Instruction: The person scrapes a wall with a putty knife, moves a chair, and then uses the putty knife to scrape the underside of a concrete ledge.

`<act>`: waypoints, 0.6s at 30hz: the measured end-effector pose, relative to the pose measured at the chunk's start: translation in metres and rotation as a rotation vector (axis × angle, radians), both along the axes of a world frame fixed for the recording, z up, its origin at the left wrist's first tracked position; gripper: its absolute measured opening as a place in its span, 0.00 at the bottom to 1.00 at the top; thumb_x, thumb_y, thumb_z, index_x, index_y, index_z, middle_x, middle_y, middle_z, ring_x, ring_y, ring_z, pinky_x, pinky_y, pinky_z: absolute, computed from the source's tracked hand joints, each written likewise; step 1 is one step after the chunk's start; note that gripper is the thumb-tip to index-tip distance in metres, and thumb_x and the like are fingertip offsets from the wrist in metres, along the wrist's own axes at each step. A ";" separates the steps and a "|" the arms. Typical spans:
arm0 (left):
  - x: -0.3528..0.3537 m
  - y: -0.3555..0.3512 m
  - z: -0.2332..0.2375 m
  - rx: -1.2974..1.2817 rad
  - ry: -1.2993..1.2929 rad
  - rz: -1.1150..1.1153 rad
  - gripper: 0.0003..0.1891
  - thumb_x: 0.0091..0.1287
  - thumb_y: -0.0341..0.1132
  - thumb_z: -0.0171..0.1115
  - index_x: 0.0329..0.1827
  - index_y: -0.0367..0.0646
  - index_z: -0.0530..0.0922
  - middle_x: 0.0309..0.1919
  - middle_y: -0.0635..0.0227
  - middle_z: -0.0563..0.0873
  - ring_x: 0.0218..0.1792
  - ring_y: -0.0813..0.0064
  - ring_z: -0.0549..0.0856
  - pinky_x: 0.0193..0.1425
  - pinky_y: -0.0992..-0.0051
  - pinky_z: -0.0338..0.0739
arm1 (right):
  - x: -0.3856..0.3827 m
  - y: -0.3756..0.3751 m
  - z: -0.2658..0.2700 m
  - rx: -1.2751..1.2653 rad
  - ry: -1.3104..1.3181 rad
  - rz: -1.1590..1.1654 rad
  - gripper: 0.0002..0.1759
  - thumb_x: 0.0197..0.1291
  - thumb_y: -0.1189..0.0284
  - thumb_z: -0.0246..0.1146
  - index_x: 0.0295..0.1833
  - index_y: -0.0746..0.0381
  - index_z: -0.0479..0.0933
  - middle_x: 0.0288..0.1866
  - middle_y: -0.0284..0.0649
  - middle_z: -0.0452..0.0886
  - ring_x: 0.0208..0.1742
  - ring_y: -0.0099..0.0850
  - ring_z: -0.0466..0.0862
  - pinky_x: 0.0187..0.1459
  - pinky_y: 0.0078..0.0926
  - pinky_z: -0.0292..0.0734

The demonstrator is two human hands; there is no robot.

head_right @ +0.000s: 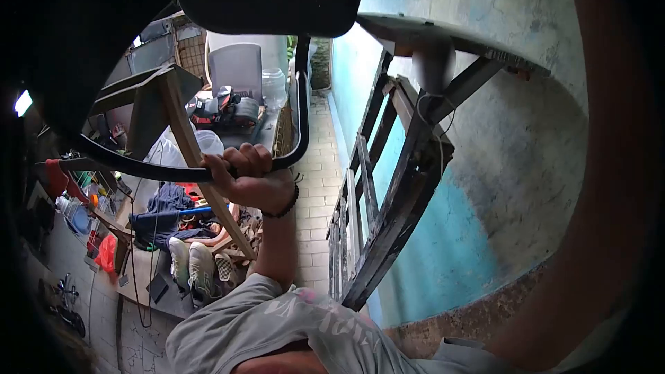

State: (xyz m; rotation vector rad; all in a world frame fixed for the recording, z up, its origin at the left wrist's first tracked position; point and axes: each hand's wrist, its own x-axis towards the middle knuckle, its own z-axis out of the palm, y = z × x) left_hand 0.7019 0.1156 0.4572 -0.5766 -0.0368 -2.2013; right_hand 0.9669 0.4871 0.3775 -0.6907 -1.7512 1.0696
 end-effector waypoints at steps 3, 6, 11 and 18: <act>0.009 0.008 0.008 0.058 -0.026 -0.031 0.07 0.83 0.39 0.55 0.45 0.54 0.68 0.13 0.79 0.56 0.10 0.87 0.52 0.09 0.79 0.48 | 0.001 -0.006 -0.021 -0.027 -0.020 0.022 0.28 0.63 0.64 0.56 0.62 0.72 0.77 0.55 0.58 0.80 0.51 0.46 0.78 0.52 0.37 0.76; 0.005 0.002 0.020 -0.021 0.084 0.024 0.08 0.83 0.39 0.54 0.43 0.54 0.66 0.13 0.79 0.56 0.10 0.88 0.52 0.09 0.79 0.49 | -0.002 -0.015 -0.042 -0.061 -0.043 0.039 0.28 0.63 0.64 0.55 0.63 0.72 0.77 0.56 0.58 0.80 0.52 0.46 0.78 0.53 0.37 0.76; -0.010 -0.009 0.048 -0.078 -0.003 0.121 0.18 0.83 0.39 0.56 0.32 0.52 0.61 0.12 0.80 0.57 0.10 0.88 0.52 0.11 0.77 0.48 | -0.012 -0.009 -0.044 -0.067 -0.061 0.042 0.28 0.63 0.63 0.55 0.63 0.72 0.77 0.57 0.58 0.80 0.54 0.47 0.78 0.54 0.37 0.76; -0.058 0.013 0.039 -0.055 0.088 0.009 0.13 0.84 0.39 0.55 0.36 0.55 0.65 0.13 0.81 0.56 0.11 0.88 0.51 0.12 0.78 0.46 | -0.043 0.011 -0.010 0.005 -0.018 -0.028 0.29 0.64 0.63 0.55 0.64 0.71 0.77 0.58 0.59 0.80 0.56 0.48 0.78 0.56 0.38 0.76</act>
